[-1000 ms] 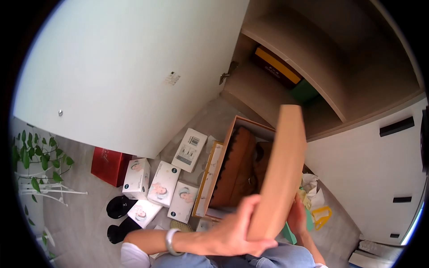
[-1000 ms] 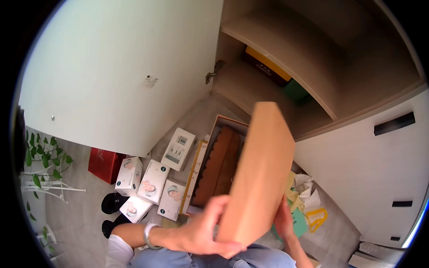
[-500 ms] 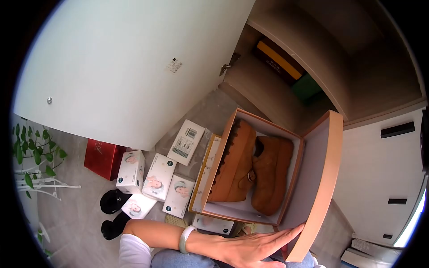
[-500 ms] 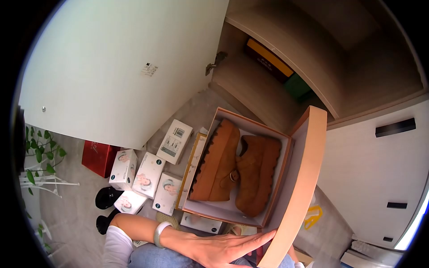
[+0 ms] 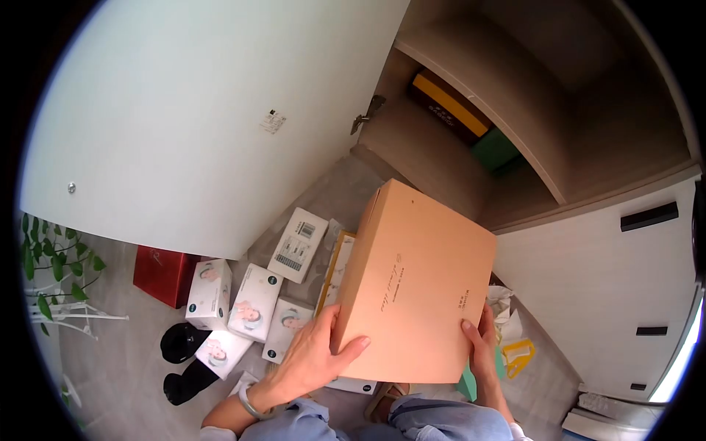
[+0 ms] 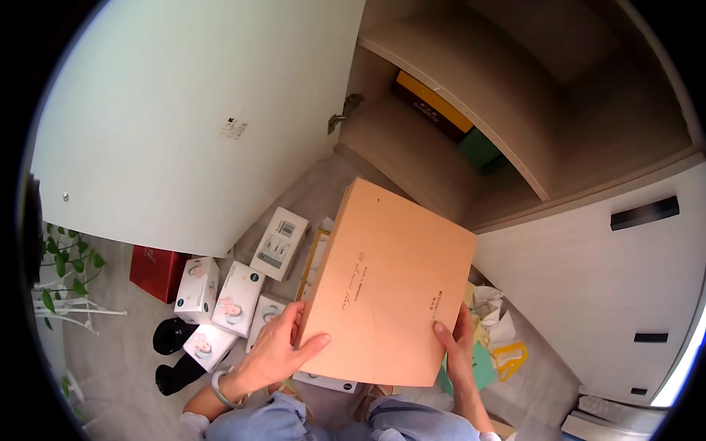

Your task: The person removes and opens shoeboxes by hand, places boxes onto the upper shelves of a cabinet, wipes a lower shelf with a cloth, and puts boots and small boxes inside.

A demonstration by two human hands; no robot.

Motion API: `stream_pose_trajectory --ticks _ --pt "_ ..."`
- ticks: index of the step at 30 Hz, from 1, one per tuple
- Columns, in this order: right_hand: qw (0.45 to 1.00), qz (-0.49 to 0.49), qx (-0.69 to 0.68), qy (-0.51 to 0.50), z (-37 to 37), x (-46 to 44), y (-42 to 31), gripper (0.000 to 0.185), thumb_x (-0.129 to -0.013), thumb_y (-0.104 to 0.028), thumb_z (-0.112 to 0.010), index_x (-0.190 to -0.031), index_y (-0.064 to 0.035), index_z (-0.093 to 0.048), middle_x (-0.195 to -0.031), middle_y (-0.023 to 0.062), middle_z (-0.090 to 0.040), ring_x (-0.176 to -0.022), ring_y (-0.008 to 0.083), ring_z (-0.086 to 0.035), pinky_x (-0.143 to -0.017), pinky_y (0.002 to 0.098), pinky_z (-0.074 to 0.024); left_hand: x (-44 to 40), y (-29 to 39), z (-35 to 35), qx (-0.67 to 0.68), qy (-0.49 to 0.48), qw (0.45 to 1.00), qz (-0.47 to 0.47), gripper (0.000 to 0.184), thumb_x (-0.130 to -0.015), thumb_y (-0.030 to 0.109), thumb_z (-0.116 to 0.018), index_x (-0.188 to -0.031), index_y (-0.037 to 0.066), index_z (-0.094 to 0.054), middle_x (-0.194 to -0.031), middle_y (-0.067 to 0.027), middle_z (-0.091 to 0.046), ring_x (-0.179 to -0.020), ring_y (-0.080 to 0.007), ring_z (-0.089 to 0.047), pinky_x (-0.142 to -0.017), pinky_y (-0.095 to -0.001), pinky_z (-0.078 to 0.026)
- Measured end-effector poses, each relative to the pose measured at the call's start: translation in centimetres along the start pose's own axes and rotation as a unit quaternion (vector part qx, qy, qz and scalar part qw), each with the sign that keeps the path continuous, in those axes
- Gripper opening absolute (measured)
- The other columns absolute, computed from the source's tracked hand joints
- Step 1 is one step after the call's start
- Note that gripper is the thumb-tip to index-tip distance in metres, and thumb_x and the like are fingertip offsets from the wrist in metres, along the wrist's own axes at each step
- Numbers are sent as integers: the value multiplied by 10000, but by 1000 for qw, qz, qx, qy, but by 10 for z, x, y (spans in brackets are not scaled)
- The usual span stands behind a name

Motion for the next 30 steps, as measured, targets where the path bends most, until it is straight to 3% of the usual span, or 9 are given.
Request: stream_pose_trajectory --ticks 1,4,8,10,18,21,26,28,30 --pt "1000 -4 3 -11 -3 -5 -2 601 -920 -205 -599 -1436 -15 -357 -1373 98 -500 -1267 184 -471 -1071 320 -353 2 -2 8 -140 57 988 -10 683 -863 327 -731 -1306 -62 -385 -983 -194 -644 -869 -266 -651 -758 -364 -524" --pt "1000 -18 -5 -20 -12 -8 -3 591 -956 -217 -563 -1463 -10 -340 -1411 94 -476 -1292 183 -452 -1081 312 -341 11 -9 13 -78 46 995 29 644 -854 270 -750 -1289 -62 -410 -986 -137 -630 -829 -172 -605 -726 -298 -497" --pt "997 -61 -5 -41 -12 -9 26 556 -995 -250 -531 -1467 -12 -357 -1423 81 -473 -1304 167 -432 -1080 304 -326 19 -12 32 -78 73 994 33 628 -834 281 -766 -1249 -68 -449 -985 -137 -598 -822 -182 -600 -714 -301 -495" --pt "996 -86 -9 -38 -17 -6 26 544 -1009 -279 -509 -1460 -7 -370 -1421 85 -472 -1293 159 -429 -1079 304 -326 23 9 46 -251 105 962 -34 628 -799 269 -794 -1224 -62 -472 -1036 -147 -559 -810 -192 -594 -693 -295 -494" --pt "989 -46 98 -100 -44 -6 1 577 -1022 -275 -493 -1482 3 -286 -1420 100 -451 -1295 161 -411 -1083 306 -315 26 -3 65 -107 188 976 13 576 -799 245 -762 -1211 -50 -489 -1093 -137 -523 -817 -197 -568 -704 -316 -484" --pt "976 -43 118 -176 -70 -2 6 605 -1030 -283 -476 -1516 -19 -229 -1429 106 -438 -1292 162 -410 -1071 307 -334 30 -6 67 -229 171 956 -62 484 -831 227 -712 -1172 -40 -496 -1062 -158 -534 -853 -262 -573 -738 -369 -471" --pt "955 -109 84 -263 -119 -13 24 662 -1033 -298 -474 -1559 -73 -139 -1405 130 -463 -1244 174 -473 -1015 318 -407 49 -22 112 -396 359 843 67 428 -847 291 -692 -1047 -32 -495 -961 -210 -520 -948 -409 -530 -794 -479 -428" --pt "948 -167 20 -269 -140 -17 22 677 -1020 -303 -499 -1553 -69 -153 -1350 138 -518 -1194 186 -534 -996 347 -435 45 -22 118 -385 360 847 73 522 -851 309 -682 -1171 -49 -480 -1060 -224 -525 -1034 -414 -526 -840 -468 -439" --pt "942 -221 14 -254 -135 -31 12 763 -969 -354 -580 -1550 -75 -170 -1261 137 -578 -1145 202 -577 -973 371 -460 42 -10 115 -353 390 850 -10 697 -842 311 -679 -1363 -51 -390 -1226 -248 -494 -1148 -428 -489 -935 -468 -413"
Point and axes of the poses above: each hand's wrist, its own x-axis away from the middle knuckle, its own z-axis out of the back of the hand, y = z × x, the point moved 9 cm from there along -x, towards the middle knuckle
